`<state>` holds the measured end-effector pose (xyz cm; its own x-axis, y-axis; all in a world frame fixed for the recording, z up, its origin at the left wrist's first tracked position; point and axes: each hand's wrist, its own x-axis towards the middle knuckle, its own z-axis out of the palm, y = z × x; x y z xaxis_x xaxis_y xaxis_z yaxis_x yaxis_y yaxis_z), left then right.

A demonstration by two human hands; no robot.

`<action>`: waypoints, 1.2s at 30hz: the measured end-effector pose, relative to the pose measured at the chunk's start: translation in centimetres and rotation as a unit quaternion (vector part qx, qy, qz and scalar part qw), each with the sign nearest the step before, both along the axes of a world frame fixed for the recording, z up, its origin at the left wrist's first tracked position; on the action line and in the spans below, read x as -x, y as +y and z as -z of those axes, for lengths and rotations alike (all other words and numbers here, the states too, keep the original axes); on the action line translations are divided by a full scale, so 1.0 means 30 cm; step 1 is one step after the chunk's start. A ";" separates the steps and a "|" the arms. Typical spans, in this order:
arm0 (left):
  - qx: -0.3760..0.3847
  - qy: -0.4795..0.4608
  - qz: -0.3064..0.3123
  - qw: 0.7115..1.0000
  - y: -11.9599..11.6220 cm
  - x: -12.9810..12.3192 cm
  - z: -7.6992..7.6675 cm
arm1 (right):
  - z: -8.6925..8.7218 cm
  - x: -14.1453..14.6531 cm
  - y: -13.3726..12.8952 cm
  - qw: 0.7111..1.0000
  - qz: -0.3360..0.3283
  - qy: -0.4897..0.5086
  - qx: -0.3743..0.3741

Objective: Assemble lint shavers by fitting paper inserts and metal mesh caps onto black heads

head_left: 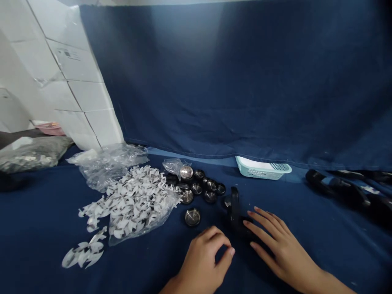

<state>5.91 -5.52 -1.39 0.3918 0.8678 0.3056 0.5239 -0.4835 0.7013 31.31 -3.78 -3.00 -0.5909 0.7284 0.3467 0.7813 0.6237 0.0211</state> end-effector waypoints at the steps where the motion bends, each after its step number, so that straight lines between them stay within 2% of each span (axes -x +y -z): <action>1: 0.000 0.001 0.004 1.000 -0.002 -0.002 -0.001 | 0.001 -0.005 -0.006 1.000 0.000 -0.003 0.005; 9: -0.002 -0.005 0.008 1.000 -0.007 -0.005 -0.004 | 0.027 -0.004 -0.020 0.990 0.060 0.091 0.091; 15: -0.007 0.001 0.011 1.000 -0.009 -0.006 0.005 | 0.033 0.022 -0.008 0.950 0.130 0.212 0.191; 18: -0.010 0.003 0.014 1.000 -0.009 -0.007 0.006 | 0.021 0.043 0.006 0.934 0.150 0.239 0.219; 21: -0.015 0.000 0.016 1.000 -0.008 -0.006 0.004 | 0.007 0.051 0.004 0.936 0.121 0.243 0.226; 26: -0.025 -0.006 0.019 0.999 -0.008 -0.005 0.001 | -0.003 0.046 -0.028 0.958 0.014 0.187 0.218; 28: -0.026 -0.006 0.018 0.999 -0.010 -0.004 0.001 | -0.004 0.049 -0.027 0.956 -0.007 0.186 0.226; 30: -0.026 -0.005 0.018 0.999 -0.012 -0.004 0.002 | -0.005 0.055 -0.011 0.940 -0.002 0.232 0.249; 34: -0.030 -0.004 0.016 0.999 -0.014 -0.003 0.002 | -0.005 0.058 0.044 0.872 0.063 0.369 0.316; 36: -0.034 -0.006 0.016 0.999 -0.013 -0.003 0.003 | -0.006 0.053 0.062 0.849 0.080 0.399 0.337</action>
